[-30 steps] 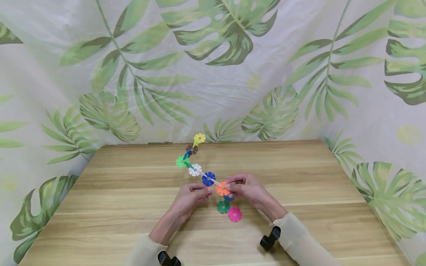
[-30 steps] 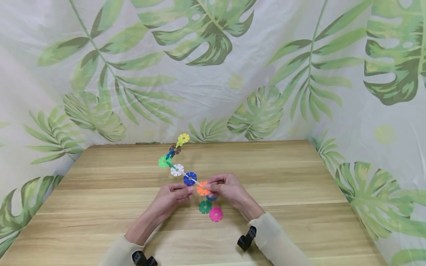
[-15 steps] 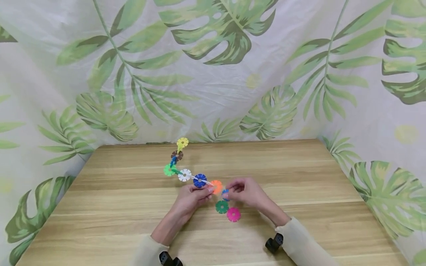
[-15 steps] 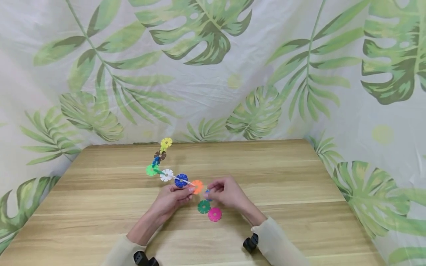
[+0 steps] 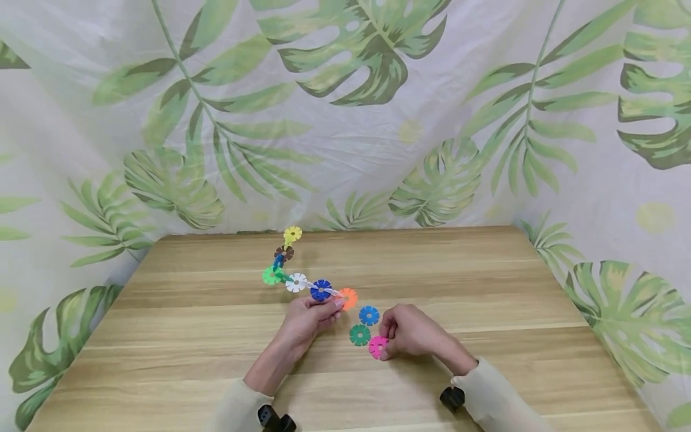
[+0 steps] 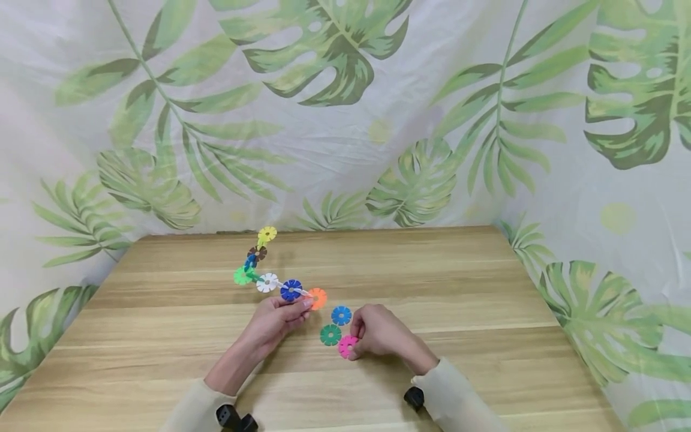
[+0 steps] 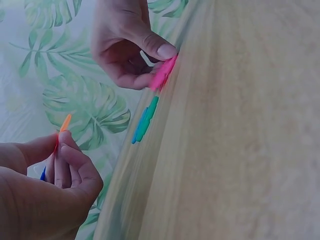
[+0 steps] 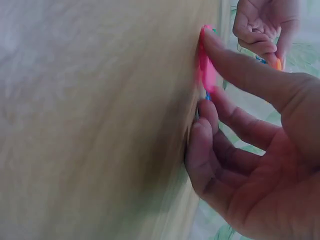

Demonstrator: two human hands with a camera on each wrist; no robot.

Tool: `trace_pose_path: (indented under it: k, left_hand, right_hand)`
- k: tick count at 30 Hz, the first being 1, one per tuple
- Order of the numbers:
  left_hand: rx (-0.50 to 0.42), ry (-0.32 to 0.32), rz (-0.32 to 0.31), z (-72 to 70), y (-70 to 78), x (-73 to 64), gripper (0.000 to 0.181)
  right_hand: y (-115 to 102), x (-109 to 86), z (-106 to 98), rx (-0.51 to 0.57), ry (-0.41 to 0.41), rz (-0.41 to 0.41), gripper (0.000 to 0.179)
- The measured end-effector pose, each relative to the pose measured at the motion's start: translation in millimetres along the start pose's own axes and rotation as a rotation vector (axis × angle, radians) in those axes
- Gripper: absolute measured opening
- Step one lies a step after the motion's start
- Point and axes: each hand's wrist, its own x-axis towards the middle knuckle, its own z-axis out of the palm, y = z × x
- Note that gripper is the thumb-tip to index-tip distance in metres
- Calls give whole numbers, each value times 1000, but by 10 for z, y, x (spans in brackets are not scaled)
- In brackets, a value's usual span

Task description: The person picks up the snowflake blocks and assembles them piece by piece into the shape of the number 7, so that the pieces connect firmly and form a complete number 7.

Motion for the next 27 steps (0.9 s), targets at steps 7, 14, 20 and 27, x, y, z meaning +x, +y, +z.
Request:
trace_pose_path:
  k: [7, 14, 20, 27]
  left_hand:
    - [-18, 23, 7, -29, -19, -1, 22]
    - [-26, 31, 14, -27, 5, 12, 22]
    - [-25, 34, 2, -19, 26, 12, 24]
    - [-28, 30, 16, -13, 28, 4, 24]
  right_hand:
    - [-20, 14, 8, 86, 95, -30, 24]
    - [-72, 57, 11, 225, 284, -10, 12]
    - [-132, 90, -2, 324, 380, -34, 6]
    - [-199, 111, 11, 321, 405, -100, 6]
